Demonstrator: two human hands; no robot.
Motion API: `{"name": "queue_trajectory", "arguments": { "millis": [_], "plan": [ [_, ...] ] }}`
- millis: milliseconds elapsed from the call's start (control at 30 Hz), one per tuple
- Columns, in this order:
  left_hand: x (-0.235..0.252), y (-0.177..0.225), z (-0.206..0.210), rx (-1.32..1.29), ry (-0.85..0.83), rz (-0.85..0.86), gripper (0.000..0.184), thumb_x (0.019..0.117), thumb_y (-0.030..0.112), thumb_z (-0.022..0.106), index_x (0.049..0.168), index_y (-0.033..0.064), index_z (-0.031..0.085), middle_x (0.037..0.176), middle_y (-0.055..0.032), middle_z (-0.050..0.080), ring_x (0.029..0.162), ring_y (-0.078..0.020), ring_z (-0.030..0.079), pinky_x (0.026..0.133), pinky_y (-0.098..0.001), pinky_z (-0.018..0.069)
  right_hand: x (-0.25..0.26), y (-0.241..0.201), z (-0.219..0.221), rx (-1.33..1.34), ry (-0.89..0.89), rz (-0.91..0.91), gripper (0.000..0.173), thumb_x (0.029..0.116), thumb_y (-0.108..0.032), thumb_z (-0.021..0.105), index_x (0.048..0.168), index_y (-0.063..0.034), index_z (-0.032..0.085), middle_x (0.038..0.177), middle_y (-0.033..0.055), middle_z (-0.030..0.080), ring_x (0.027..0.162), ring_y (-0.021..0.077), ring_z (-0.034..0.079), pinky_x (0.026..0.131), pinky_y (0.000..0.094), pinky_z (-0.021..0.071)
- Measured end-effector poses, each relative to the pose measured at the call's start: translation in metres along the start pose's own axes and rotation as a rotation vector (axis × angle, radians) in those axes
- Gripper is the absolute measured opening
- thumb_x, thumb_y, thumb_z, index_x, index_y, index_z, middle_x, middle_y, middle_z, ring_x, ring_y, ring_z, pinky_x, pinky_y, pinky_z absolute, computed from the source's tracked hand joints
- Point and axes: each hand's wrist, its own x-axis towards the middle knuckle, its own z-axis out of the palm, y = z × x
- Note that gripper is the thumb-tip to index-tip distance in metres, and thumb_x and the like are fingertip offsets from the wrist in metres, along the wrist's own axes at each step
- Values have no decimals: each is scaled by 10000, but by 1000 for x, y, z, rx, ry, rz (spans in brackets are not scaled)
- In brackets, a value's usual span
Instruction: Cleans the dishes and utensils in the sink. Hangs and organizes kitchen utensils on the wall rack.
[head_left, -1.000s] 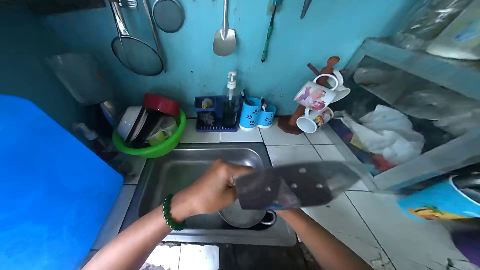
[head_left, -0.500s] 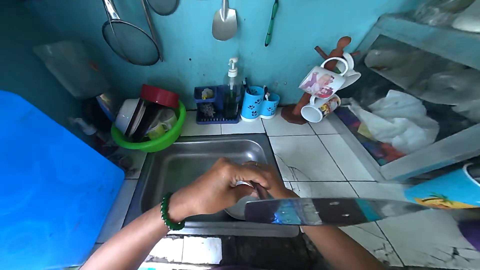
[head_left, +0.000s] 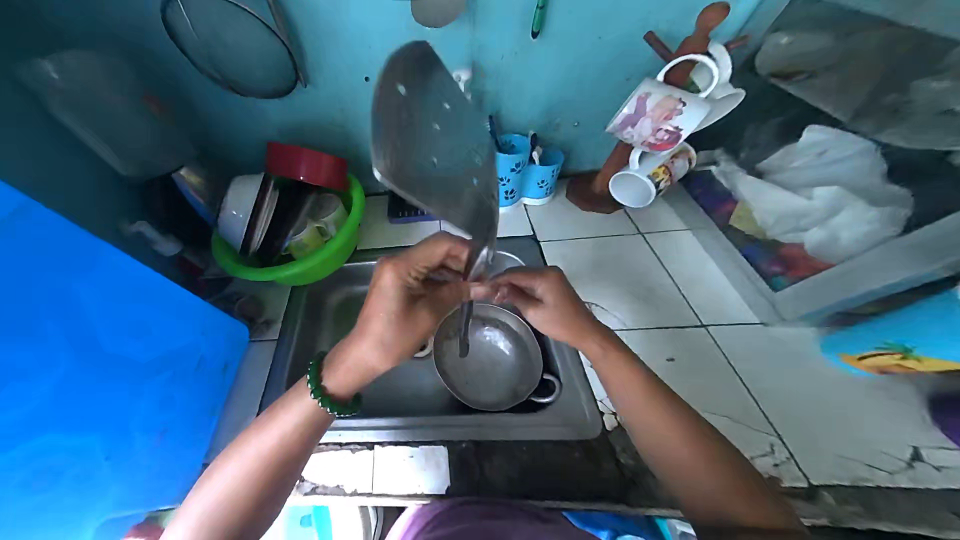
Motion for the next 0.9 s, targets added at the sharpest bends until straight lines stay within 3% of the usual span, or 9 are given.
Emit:
{"name": "queue_trajectory", "arguments": {
  "millis": [67, 133, 200, 300, 367, 433, 667, 833, 900],
  "plan": [
    [1, -2, -3, 7, 57, 31, 187, 903, -61, 683, 1073, -6, 629, 964, -25, 702, 871, -58, 690, 783, -223, 602, -5, 12, 18, -1, -52, 137, 207, 1002, 31, 513, 1075, 74, 701, 975, 163, 723, 864, 197, 721, 842, 362, 611],
    [1, -1, -8, 54, 105, 46, 179, 908, -55, 679, 1060, 9, 610, 964, -21, 682, 868, -50, 677, 768, -203, 590, -7, 18, 26, -266, -527, 295, 298, 1008, 28, 505, 1251, 68, 672, 1202, 275, 677, 1185, 402, 630, 1094, 562, 433],
    [1, -2, -15, 129, 146, 54, 189, 905, -44, 691, 1065, 6, 604, 952, -36, 681, 855, -56, 674, 759, -202, 585, -8, 17, 34, -422, -717, 204, 274, 1002, 4, 548, 1230, 53, 692, 1221, 293, 667, 1263, 476, 558, 1150, 655, 301],
    [4, -9, -22, 251, 219, 30, 210, 874, -13, 754, 1033, -13, 617, 928, -78, 687, 841, -96, 689, 756, -239, 598, -10, 6, 44, -455, -112, -459, 166, 902, -3, 590, 913, 8, 755, 879, 188, 731, 885, 375, 725, 830, 512, 587],
    [8, -14, -24, 304, 213, -23, 223, 856, -10, 773, 1020, -30, 624, 927, -115, 686, 819, -133, 692, 745, -271, 595, 8, -19, 45, -570, 1, -817, 175, 941, 3, 549, 920, -29, 719, 956, 121, 737, 961, 290, 711, 870, 418, 568],
    [17, -24, -24, 335, 203, -78, 220, 830, 4, 790, 987, -44, 644, 899, -126, 697, 791, -149, 704, 737, -297, 604, 26, -41, 45, -761, -109, -978, 214, 981, 40, 522, 1017, 6, 730, 1151, 123, 748, 1175, 258, 689, 1065, 419, 505],
    [37, -22, -29, 451, 167, -235, 213, 856, 100, 800, 984, -27, 686, 893, -129, 698, 786, -186, 685, 753, -357, 576, 82, -60, 35, -963, -311, -890, 196, 943, 123, 548, 1059, 87, 701, 1087, 210, 735, 1105, 343, 704, 969, 447, 541],
    [34, 4, -56, 407, 98, -231, 275, 940, 165, 736, 1122, -37, 695, 1065, -153, 709, 968, -181, 693, 887, -334, 563, 100, -79, 5, -923, -206, -934, 182, 909, 157, 567, 990, 82, 712, 1031, 225, 727, 1047, 399, 695, 990, 547, 503],
    [21, 0, -72, 361, 127, -171, 222, 998, 169, 647, 1043, -41, 705, 959, -112, 712, 882, -139, 685, 829, -316, 565, 100, -83, -7, -942, -83, -916, 208, 923, 160, 553, 1035, 65, 701, 1020, 242, 694, 993, 430, 663, 1000, 592, 443]
  ]
}}
